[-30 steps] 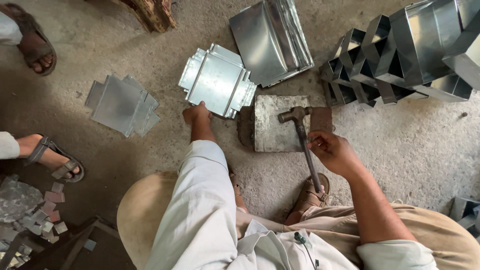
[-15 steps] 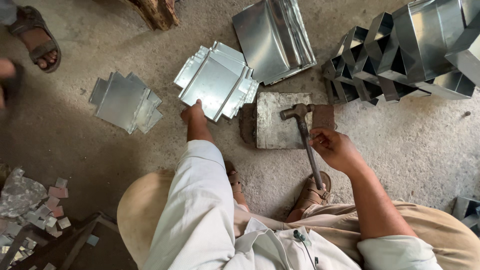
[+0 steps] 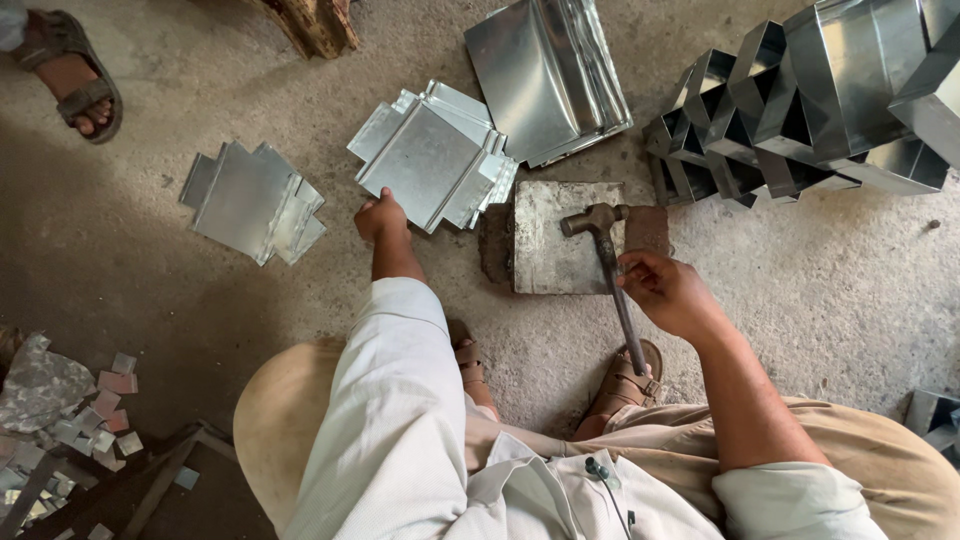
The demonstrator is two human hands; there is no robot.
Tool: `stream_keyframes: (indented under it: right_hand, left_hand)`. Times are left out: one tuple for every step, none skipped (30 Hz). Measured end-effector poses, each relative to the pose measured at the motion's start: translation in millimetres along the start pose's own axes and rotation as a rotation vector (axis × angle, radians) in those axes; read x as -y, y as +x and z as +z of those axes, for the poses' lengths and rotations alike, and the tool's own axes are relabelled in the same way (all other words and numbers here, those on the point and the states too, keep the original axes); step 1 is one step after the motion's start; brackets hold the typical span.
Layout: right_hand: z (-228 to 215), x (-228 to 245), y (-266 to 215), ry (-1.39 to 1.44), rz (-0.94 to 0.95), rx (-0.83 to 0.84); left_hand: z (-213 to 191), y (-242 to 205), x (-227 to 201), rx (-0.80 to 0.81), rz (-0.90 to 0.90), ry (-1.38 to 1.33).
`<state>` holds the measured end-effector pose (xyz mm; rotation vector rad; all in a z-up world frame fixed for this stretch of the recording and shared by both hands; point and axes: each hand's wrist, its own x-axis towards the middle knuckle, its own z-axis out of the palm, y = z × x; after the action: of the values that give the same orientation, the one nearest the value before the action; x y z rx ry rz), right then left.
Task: The person sits on the floor and uses a hammer to strike the edges of rectangular metal sheets placed on a wooden block. They repeatedly pick up sheets from a pile, position them, and hammer them before moving them to a finished stack.
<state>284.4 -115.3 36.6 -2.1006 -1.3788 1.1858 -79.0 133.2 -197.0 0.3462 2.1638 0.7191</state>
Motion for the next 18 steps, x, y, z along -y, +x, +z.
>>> stream_keyframes:
  right_hand:
    - [0,-1,1,-0.008,-0.011,0.001]
    - [0,-2,2,-0.017,-0.022,0.001]
    - [0,-2,1,-0.012,-0.024,-0.001]
    - [0,-2,1,-0.007,-0.026,-0.003]
    - [0,-1,1,-0.002,-0.028,-0.005]
    - [0,1,0,-0.029,0.004,-0.005]
    - [0,3,0,-0.057,0.035,-0.005]
    - [0,5,-1,-0.085,0.066,-0.005]
    - [0,6,-1,-0.079,0.062,-0.002]
    - [0,5,-2,-0.073,0.057,0.001]
    - [-1,4,-1,-0.068,0.051,0.004]
    - [-1,3,0,-0.051,0.027,0.002]
    - [0,0,0,-0.033,0.005,0.0]
    - [1,-2,0,-0.015,-0.018,-0.002]
    - [1,-3,1,-0.033,-0.009,-0.001]
    - [1,-4,1,-0.052,0.0,0.0]
    - [0,-4,1,-0.071,0.007,0.001]
    - [0,-4,2,-0.07,0.001,0.003]
  left_hand:
    - [2,5,1,-0.01,0.007,0.003]
    - [5,10,3,-0.021,0.014,0.007]
    - [7,14,6,-0.018,0.03,-0.011]
    - [9,19,9,-0.015,0.047,-0.028]
    - [12,22,12,-0.012,0.064,-0.045]
    - [15,26,14,-0.016,0.07,-0.036]
    - [18,29,15,-0.02,0.076,-0.028]
    - [20,30,15,-0.024,0.082,-0.02]
    - [20,31,16,-0.022,0.087,-0.031]
    - [20,30,15,-0.019,0.092,-0.041]
    - [19,27,13,-0.016,0.098,-0.053]
    - [17,24,10,-0.016,0.062,-0.075]
    - [16,21,7,-0.015,0.025,-0.095]
    - [13,17,5,-0.014,-0.011,-0.116]
    - [11,14,4,-0.026,-0.012,-0.084]
    - [8,13,4,-0.037,-0.013,-0.051]
    - [8,13,4,-0.049,-0.013,-0.021]
    - [8,13,4,-0.02,-0.018,0.033]
